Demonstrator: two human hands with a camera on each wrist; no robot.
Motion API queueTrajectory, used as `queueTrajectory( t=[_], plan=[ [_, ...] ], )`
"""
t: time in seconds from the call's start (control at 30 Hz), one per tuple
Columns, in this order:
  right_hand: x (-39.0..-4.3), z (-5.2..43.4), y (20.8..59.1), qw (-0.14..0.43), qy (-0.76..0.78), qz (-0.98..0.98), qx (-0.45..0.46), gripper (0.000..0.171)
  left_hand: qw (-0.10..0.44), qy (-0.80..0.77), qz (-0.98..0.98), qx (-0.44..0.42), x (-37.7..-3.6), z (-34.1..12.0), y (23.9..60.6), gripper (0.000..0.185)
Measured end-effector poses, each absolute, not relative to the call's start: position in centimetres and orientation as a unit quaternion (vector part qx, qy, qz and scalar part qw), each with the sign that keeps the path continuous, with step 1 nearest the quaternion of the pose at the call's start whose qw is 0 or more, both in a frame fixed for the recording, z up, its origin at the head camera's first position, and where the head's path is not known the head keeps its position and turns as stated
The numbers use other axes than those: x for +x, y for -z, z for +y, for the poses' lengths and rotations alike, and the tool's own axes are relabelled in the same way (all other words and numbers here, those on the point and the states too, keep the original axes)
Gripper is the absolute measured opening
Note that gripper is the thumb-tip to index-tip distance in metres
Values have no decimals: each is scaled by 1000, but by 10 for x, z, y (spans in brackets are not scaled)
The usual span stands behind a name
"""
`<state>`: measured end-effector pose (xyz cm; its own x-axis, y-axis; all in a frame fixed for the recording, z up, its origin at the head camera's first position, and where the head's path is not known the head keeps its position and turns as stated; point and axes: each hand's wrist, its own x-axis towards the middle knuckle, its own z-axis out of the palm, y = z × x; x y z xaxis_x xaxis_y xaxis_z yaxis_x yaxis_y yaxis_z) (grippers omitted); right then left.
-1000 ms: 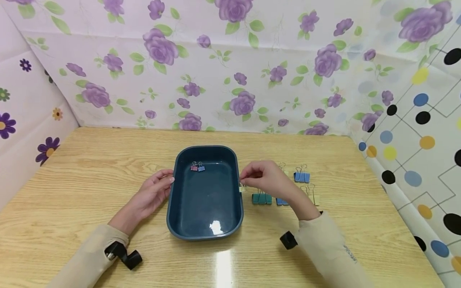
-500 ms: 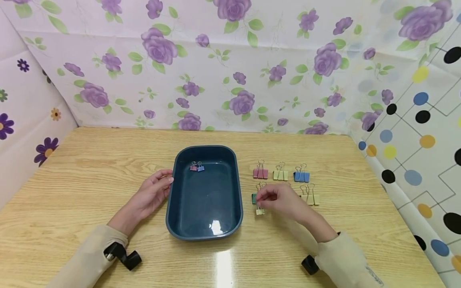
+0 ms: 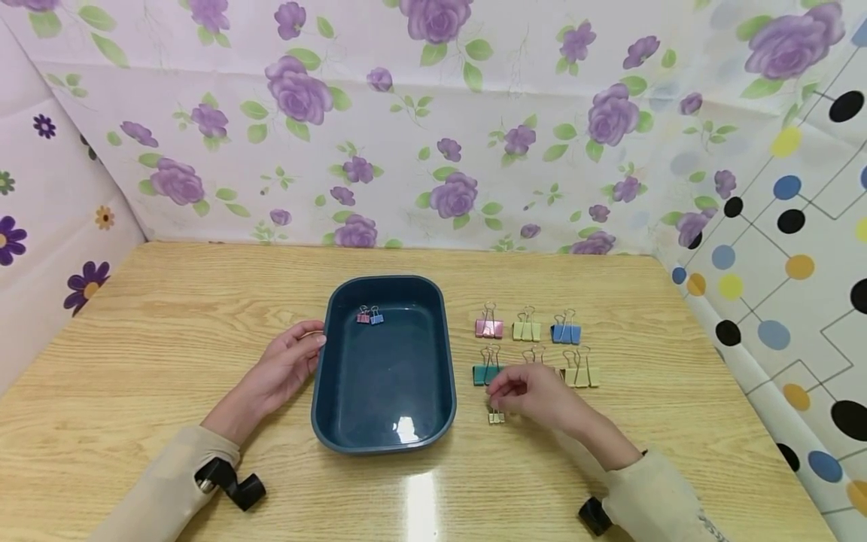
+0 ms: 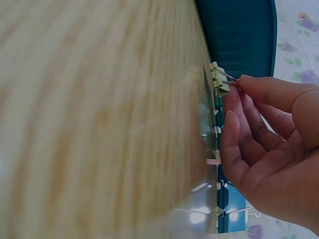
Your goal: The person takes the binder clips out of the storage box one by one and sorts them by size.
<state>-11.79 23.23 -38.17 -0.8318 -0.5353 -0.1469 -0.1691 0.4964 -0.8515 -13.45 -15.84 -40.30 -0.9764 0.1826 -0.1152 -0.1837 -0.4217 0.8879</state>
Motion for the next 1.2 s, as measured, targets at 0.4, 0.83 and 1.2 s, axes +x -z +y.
queueTrajectory(
  t=[0.4,0.83,1.2],
  plan=[
    [-118,235,384,203,464,835,-215,10,110,-841,529,-1,-134,-159,403,18],
    [-121,237,364,155,430,867,-199,17,112,-840,530,2,-133,-159,403,17],
    [-142,207,315,121,466,850,-215,24,109,-841,531,3,-134,-159,404,17]
  ],
)
